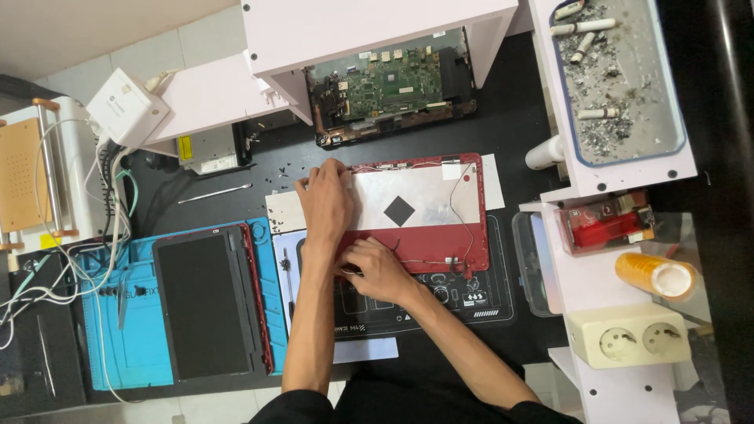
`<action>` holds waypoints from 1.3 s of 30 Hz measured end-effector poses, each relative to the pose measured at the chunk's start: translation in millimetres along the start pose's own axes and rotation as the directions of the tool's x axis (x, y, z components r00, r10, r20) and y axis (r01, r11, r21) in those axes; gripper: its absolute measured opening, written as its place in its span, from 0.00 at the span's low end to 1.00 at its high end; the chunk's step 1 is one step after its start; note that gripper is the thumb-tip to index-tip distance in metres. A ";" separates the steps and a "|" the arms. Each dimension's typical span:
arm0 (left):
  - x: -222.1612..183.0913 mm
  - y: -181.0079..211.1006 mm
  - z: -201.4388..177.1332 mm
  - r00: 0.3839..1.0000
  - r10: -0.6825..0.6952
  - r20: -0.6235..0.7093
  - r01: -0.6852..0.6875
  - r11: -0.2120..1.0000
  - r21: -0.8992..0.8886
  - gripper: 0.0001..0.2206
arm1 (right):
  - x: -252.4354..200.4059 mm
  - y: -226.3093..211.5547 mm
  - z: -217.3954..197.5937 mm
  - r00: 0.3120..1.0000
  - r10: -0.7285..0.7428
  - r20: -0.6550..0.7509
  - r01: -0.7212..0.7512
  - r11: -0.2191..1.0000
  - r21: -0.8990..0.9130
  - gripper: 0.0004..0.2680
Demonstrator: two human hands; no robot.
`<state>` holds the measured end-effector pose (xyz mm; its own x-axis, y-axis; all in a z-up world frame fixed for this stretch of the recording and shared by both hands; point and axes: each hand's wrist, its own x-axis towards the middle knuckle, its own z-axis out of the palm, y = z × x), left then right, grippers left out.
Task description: The person disassembles a laptop screen assembly on a workbench. They use a screwdriver to remove screws from the bezel, then detach the screen panel and disconnect the ribbon cable from the back of the assembly.
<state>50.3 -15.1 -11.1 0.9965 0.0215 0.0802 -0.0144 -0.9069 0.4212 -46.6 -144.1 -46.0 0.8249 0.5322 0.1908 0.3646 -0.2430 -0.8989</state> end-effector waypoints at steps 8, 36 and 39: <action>-2.1 23.8 -11.4 0.998 0.062 0.028 -0.061 0.997 -0.040 0.04 | 2.3 -3.3 -4.3 1.000 -0.018 -0.013 0.018 1.000 0.009 0.07; 6.1 59.3 4.9 0.976 0.209 0.063 -0.200 0.972 -0.126 0.03 | -3.2 1.1 -3.8 0.999 -0.015 -0.048 0.020 0.993 0.112 0.12; 7.3 64.5 -4.1 0.982 0.155 0.109 -0.131 0.971 -0.201 0.02 | -3.8 1.0 -3.6 0.999 -0.025 -0.046 0.030 0.993 0.117 0.11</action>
<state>56.3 -71.7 20.3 0.9852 -0.1653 0.0453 -0.1607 -0.7984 0.5803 -47.7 -149.3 -46.1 0.8343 0.5005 0.2312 0.3365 -0.1301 -0.9327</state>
